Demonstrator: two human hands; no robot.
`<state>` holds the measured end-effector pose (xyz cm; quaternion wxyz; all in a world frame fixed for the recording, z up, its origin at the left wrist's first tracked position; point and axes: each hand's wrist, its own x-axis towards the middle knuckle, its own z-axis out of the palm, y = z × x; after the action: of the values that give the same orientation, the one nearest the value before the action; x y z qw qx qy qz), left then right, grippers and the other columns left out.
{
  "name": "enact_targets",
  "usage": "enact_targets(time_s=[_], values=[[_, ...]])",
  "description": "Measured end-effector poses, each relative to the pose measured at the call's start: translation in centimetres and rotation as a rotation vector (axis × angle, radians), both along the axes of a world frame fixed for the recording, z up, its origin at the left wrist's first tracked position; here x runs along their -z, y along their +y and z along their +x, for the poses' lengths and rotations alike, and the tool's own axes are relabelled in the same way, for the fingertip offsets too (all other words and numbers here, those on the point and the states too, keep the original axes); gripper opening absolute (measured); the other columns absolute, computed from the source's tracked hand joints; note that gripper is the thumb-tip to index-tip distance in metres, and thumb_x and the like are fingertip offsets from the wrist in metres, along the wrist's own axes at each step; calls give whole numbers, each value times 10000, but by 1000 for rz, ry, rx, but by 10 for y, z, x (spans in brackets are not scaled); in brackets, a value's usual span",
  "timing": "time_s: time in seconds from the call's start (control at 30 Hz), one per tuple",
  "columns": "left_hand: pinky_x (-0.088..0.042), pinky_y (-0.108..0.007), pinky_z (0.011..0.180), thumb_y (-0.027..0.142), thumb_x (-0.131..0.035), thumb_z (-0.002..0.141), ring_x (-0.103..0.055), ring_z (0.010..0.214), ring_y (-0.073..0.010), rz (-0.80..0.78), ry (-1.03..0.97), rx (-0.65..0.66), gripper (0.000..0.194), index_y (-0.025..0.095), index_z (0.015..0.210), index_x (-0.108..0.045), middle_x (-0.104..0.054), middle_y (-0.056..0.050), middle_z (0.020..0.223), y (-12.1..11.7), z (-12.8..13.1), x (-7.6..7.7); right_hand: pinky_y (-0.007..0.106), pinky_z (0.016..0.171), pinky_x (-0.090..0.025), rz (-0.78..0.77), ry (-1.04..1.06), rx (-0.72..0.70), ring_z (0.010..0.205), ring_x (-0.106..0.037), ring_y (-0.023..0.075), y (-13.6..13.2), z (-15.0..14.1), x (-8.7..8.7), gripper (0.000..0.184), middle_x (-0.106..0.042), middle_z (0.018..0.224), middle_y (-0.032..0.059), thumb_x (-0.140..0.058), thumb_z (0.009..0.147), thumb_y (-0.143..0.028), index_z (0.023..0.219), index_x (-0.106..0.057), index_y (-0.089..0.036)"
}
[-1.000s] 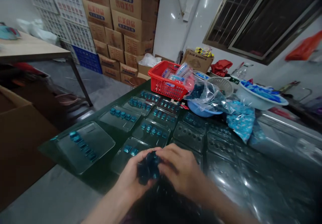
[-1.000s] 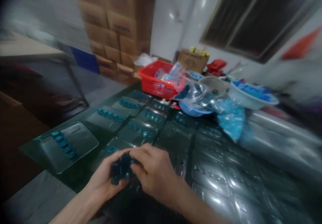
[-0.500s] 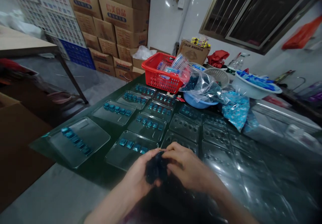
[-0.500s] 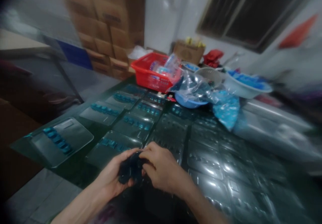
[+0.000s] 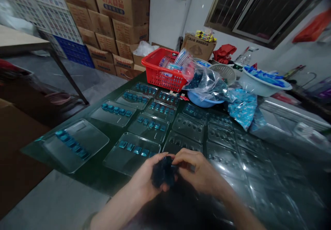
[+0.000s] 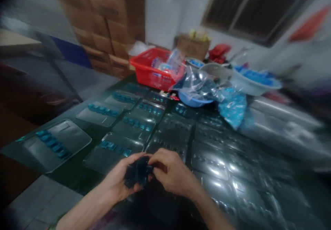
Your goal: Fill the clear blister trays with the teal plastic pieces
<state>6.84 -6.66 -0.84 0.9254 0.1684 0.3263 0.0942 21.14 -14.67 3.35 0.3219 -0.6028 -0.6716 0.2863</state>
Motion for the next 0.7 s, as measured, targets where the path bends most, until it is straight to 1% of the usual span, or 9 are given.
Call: enact_targets(time_s=[0.1,0.23,0.3,0.4,0.47,0.5,0.6,0.67,0.7], values=[[-358,-182,284,289,-526,701,-603,523,-194,3,28,-12,189,164,838,-566,-619,-48,617,-3,1,2,197,604,-408,18,112,57,713,-532,99,0,0,8,246,-550,804,5,-453,707,-1,822,-583,-175],[-344,-176,280,302,-529,696,-586,492,-183,-36,80,21,202,130,796,-564,-601,-62,575,-8,2,2,193,592,-416,27,201,223,680,-533,97,1,-5,15,182,-555,773,-4,-462,743,-61,819,-577,-180],[-335,-171,282,315,-538,692,-579,483,-172,-70,85,45,229,106,782,-569,-601,-71,584,-10,2,1,194,594,-423,32,243,293,679,-538,101,0,-8,19,163,-556,764,-7,-460,761,-90,829,-575,-185],[-315,-161,285,309,-557,685,-582,499,-162,-95,46,32,223,118,799,-574,-614,-63,643,-11,1,0,204,603,-436,70,284,370,689,-550,111,-3,-10,23,137,-561,765,-4,-464,782,-139,856,-568,-189],[-299,-154,288,311,-580,676,-588,520,-161,-98,34,18,223,141,820,-578,-619,-46,678,-12,0,-2,216,605,-439,128,227,420,700,-551,121,-5,-11,25,143,-562,775,5,-461,786,-144,877,-562,-188],[-293,-152,291,317,-593,670,-588,522,-159,-89,40,13,230,147,824,-582,-617,-39,674,-13,0,-2,227,611,-437,171,159,440,709,-547,128,-7,-12,26,149,-560,785,13,-457,785,-138,882,-561,-185],[-297,-153,301,325,-619,658,-583,510,-153,-15,80,-14,240,149,817,-588,-601,-24,624,-16,0,-5,284,674,-422,294,-139,461,756,-531,159,-10,-17,28,171,-553,808,43,-428,787,-113,863,-569,-173],[-300,-159,296,318,-629,652,-576,495,-151,49,92,-30,224,147,790,-582,-591,-21,604,-18,2,-5,321,719,-406,321,-292,458,795,-523,180,-13,-21,29,186,-554,814,59,-408,792,-104,839,-576,-168],[-300,-162,291,312,-633,648,-574,491,-151,76,93,-37,215,146,773,-576,-587,-21,599,-19,2,-5,328,730,-401,319,-326,457,811,-520,186,-14,-23,29,194,-555,824,64,-399,792,-97,831,-576,-167]])
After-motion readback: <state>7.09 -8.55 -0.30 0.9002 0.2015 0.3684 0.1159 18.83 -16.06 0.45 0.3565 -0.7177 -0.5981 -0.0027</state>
